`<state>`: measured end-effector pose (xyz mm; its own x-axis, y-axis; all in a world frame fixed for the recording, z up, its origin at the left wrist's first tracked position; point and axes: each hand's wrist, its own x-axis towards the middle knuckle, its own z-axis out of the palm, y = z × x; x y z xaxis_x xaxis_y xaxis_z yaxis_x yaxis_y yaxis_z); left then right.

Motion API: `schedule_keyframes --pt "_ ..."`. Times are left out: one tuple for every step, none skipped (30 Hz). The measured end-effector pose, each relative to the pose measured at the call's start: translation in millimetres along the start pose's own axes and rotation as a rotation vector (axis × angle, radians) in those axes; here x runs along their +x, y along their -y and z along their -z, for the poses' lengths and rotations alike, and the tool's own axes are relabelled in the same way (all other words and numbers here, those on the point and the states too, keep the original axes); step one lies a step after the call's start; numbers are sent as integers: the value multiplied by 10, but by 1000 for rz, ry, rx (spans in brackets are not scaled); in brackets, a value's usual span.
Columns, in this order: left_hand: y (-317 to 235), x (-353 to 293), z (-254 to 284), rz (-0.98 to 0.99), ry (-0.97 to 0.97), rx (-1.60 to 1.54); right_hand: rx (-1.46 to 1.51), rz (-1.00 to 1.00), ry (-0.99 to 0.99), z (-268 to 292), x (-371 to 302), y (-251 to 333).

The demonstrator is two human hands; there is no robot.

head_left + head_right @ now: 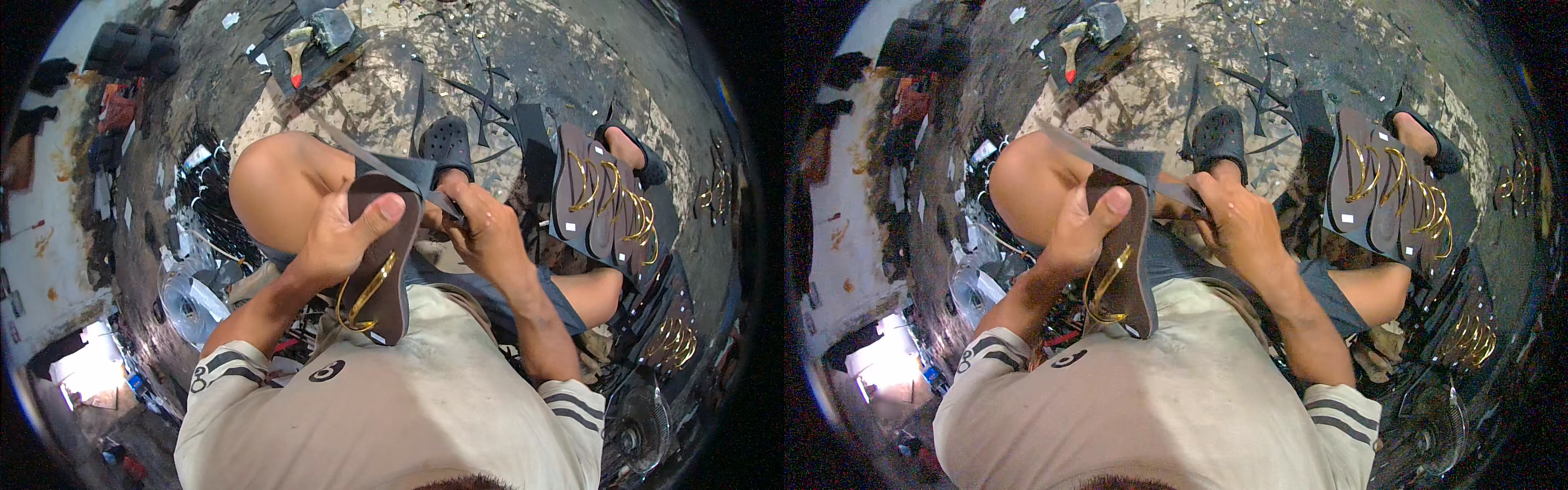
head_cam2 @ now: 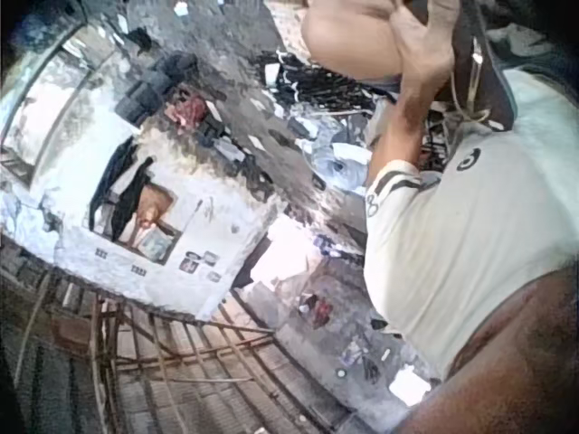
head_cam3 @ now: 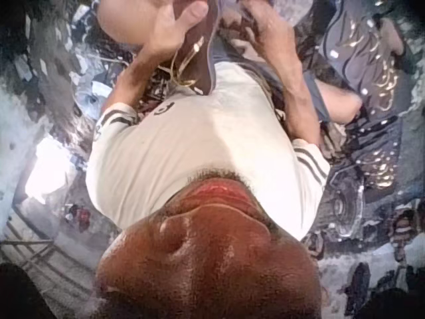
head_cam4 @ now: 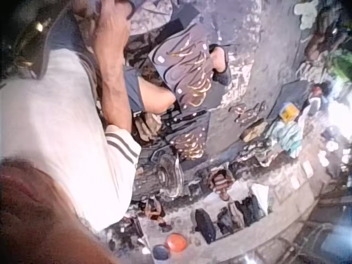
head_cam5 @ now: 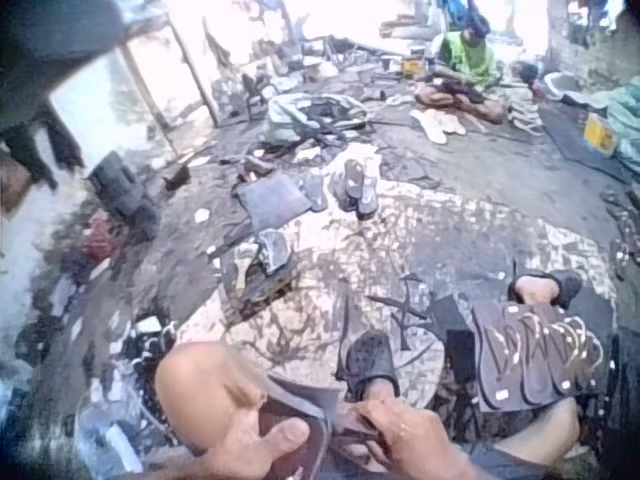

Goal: The person sits on the floor and assembles sandals by attaching straps to soles. They repeatedly pick up a sole, thread a strap through it, and place the finished unit onto a stack.

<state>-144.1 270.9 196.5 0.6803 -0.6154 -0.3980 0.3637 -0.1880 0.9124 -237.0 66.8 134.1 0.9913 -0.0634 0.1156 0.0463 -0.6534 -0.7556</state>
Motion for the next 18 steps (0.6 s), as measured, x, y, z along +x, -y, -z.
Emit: schedule_keyframes --pt "-56 -28 4 28 50 -7 -5 -5 77 90 53 57" --pt "-96 -45 -13 28 54 -15 9 17 141 191 105 102" --pt "-130 -66 -34 28 57 -22 23 39 206 298 159 143" --pt "-148 -80 -44 24 63 -30 34 61 268 402 219 188" --pt "-135 -102 -31 79 92 -76 47 64 337 464 273 216" --pt "-144 -114 -34 99 112 -70 87 126 359 500 334 230" --pt "-177 -118 -35 119 136 -61 128 186 378 525 401 242" --pt "-195 -128 -36 140 158 -54 169 247 398 560 463 257" --pt "-188 -147 -52 164 176 4 149 231 485 629 523 289" --pt "-203 -152 -64 182 193 9 128 215 572 714 580 333" --pt "-227 -159 -81 201 210 14 108 199 658 768 623 361" --pt "-234 -168 -100 219 227 18 100 195 694 781 659 384" --pt "-225 -171 -123 207 198 43 89 196 728 789 713 414" --pt "-237 -166 -129 161 213 104 77 197 762 792 750 424" --pt "-257 -156 -133 114 227 165 84 221 766 792 772 411" --pt "-278 -141 -139 61 242 227 85 247 767 799 791 401" --pt "-273 -122 -144 109 260 211 85 274 769 800 795 394" --pt "-242 -101 -147 156 277 196 100 258 768 783 776 374"
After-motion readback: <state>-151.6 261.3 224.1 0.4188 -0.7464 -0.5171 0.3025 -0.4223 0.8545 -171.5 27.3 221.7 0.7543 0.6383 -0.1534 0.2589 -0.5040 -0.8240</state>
